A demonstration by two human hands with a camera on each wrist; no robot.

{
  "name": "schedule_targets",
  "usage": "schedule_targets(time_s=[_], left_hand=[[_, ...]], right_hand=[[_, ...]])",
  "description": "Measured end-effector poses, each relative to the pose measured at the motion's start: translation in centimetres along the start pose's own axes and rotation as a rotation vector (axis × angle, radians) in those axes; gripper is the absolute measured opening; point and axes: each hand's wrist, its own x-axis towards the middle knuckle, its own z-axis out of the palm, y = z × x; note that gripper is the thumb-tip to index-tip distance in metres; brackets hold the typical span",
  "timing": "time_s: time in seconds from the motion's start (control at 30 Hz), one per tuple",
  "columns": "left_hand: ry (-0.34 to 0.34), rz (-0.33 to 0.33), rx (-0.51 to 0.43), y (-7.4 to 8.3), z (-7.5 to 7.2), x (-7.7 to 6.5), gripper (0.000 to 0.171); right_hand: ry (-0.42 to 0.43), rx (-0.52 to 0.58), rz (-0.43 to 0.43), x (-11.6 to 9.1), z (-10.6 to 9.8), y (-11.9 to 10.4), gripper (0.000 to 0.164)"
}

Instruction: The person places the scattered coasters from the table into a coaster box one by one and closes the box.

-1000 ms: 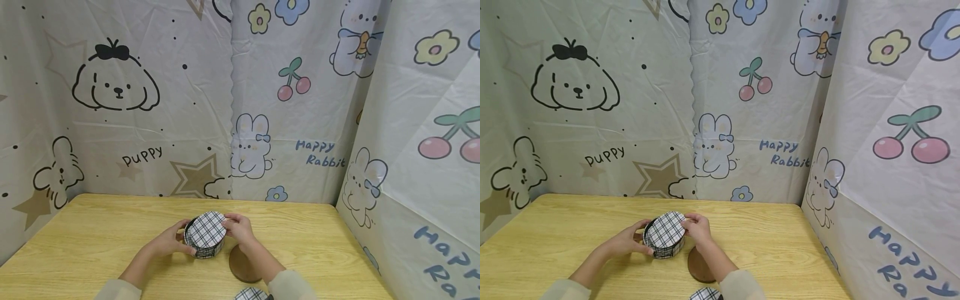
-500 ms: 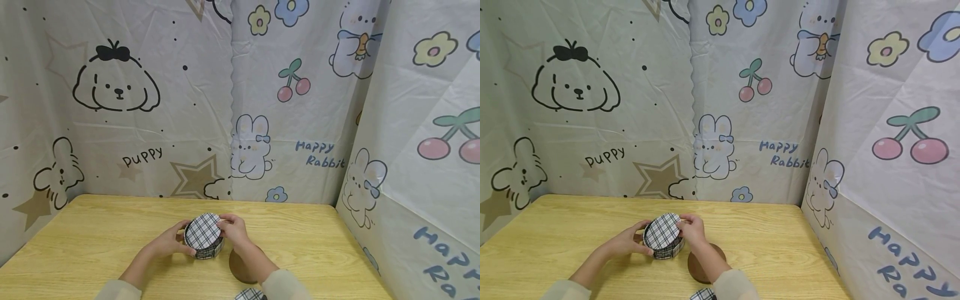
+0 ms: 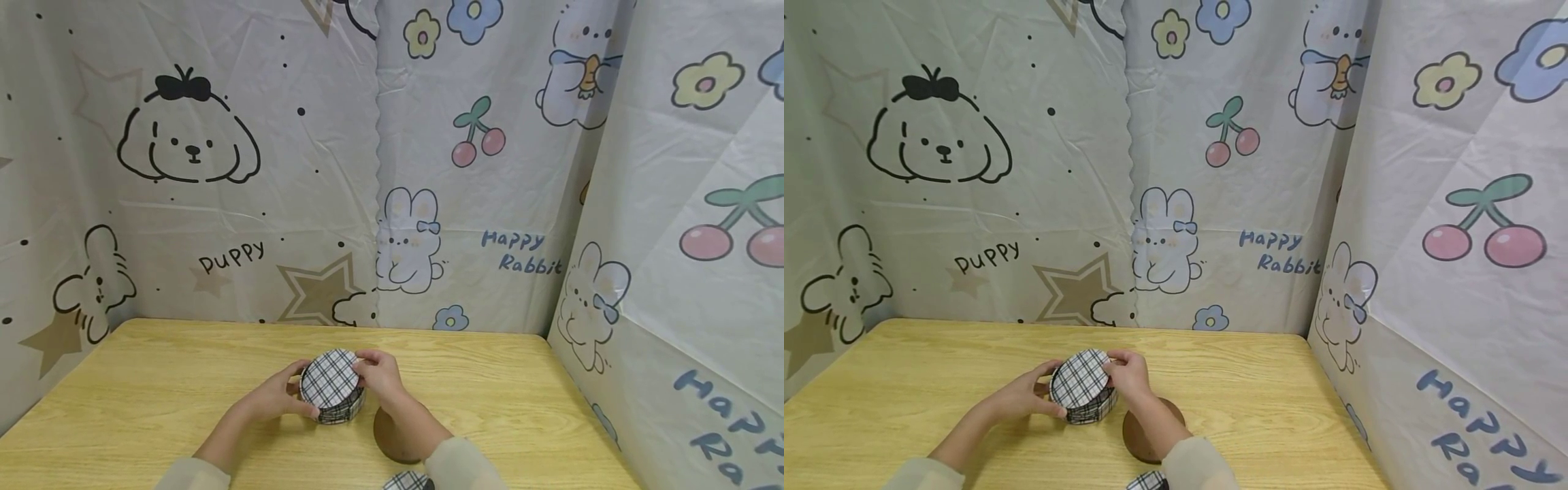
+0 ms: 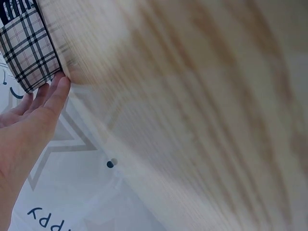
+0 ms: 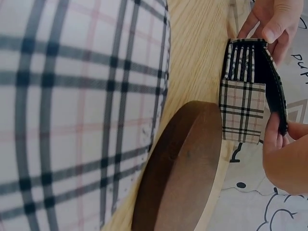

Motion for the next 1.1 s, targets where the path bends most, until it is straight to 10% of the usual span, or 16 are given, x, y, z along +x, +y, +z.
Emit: schedule_targets(time_s=[1.1], left_hand=[[0.005, -0.020, 0.004, 0.07, -0.02, 0.05, 0.100]], right_hand=[[-0.006, -0.309, 0.025, 1.05, -0.61, 1.13, 0.026]])
